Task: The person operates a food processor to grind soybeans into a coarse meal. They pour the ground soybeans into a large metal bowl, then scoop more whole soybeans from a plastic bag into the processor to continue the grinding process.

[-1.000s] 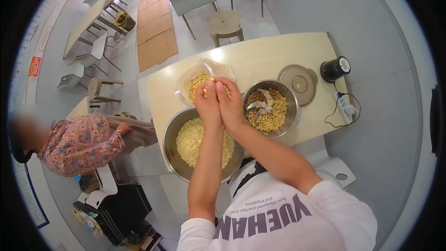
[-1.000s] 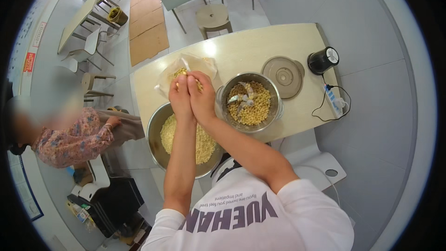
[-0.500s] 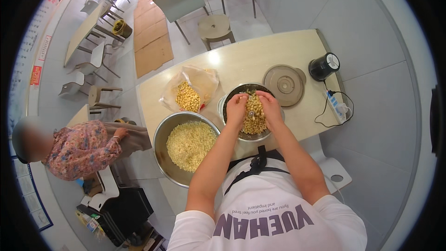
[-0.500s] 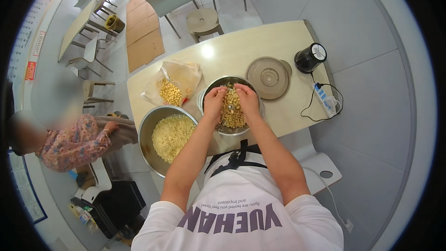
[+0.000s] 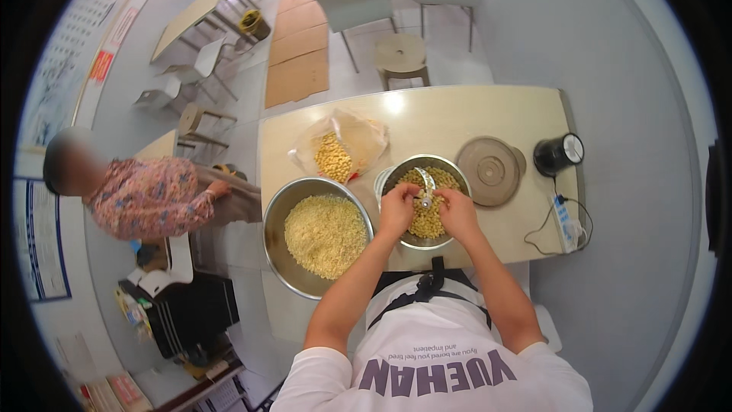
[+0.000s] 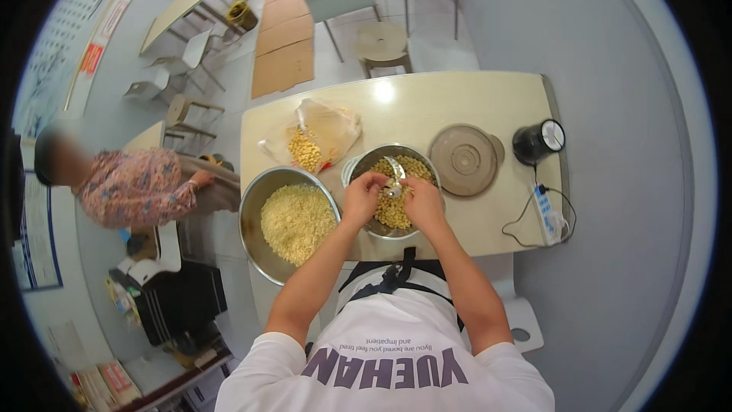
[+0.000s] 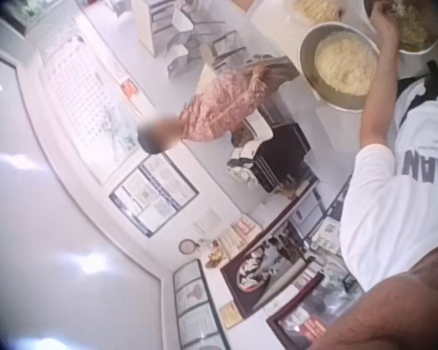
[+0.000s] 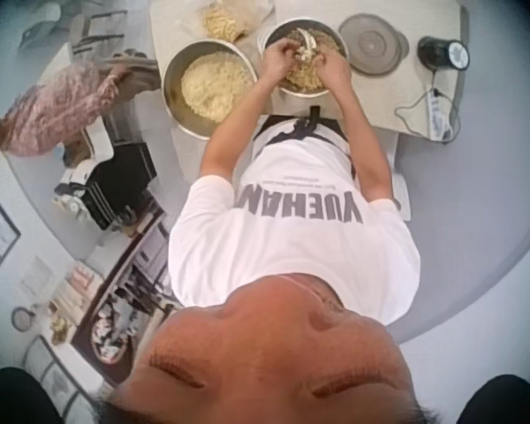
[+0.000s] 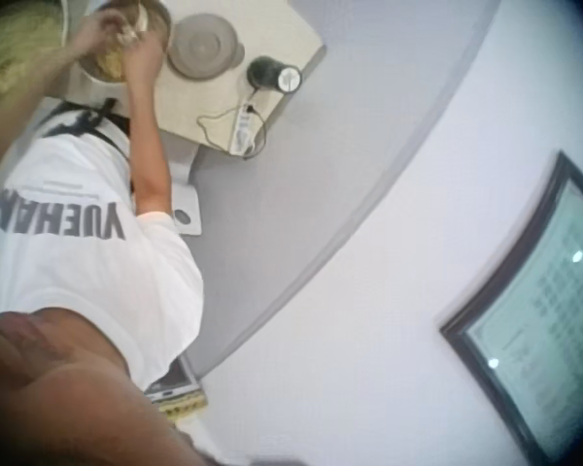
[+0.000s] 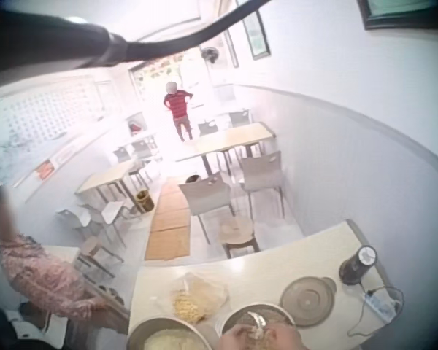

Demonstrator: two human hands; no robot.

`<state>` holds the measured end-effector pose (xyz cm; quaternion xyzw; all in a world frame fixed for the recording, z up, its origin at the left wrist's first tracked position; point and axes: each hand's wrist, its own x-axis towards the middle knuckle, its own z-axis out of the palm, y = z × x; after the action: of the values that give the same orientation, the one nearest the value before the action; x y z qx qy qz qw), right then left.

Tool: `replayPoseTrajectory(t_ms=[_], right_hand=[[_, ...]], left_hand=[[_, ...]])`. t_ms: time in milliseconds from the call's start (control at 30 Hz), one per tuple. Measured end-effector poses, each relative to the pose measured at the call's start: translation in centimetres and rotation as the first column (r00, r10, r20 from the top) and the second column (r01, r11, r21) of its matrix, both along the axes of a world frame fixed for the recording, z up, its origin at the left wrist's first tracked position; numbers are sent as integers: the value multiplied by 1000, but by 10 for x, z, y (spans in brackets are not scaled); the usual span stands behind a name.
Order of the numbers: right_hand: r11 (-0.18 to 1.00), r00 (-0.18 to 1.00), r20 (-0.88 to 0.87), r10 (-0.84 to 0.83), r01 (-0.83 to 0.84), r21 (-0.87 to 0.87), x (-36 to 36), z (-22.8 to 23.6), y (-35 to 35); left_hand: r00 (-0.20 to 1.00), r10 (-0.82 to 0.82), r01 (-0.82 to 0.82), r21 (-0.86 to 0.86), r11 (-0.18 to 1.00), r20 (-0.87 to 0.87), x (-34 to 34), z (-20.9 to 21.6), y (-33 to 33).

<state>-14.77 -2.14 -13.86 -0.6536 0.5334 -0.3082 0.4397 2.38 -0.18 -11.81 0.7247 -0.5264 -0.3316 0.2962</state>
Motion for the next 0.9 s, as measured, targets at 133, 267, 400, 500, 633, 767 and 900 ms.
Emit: replayPoseTrajectory(t_ms=[133,267,400,500,633,767,900], right_hand=[[998,1000,11,-14,15,-65,5,2,7],[997,986,158,-47,56,-56,1,-21,5],[997,989,146,16,-27,69,2,-16,4],[999,995,95,30,-34,37,0,-19,2],[998,985,170,-44,52,-43,0,-25,1],[993,977,179,-115,115,7,-1,-18,4],[937,952,155,-264,291,-191,-10,-10,11]], left_hand=[[995,95,-99,-117,988,-39,-3,-16,13],[996,84,-84,-202,976,-7,-13,-10,18],[999,7,-16,-226,974,-40,-9,-14,23],[993,-116,107,-251,962,-22,-9,-9,21],[958,-248,282,-320,905,142,-15,-7,20],[899,-160,274,-237,932,408,-19,-2,18],[837,-264,358,-115,926,480,-19,-8,14]])
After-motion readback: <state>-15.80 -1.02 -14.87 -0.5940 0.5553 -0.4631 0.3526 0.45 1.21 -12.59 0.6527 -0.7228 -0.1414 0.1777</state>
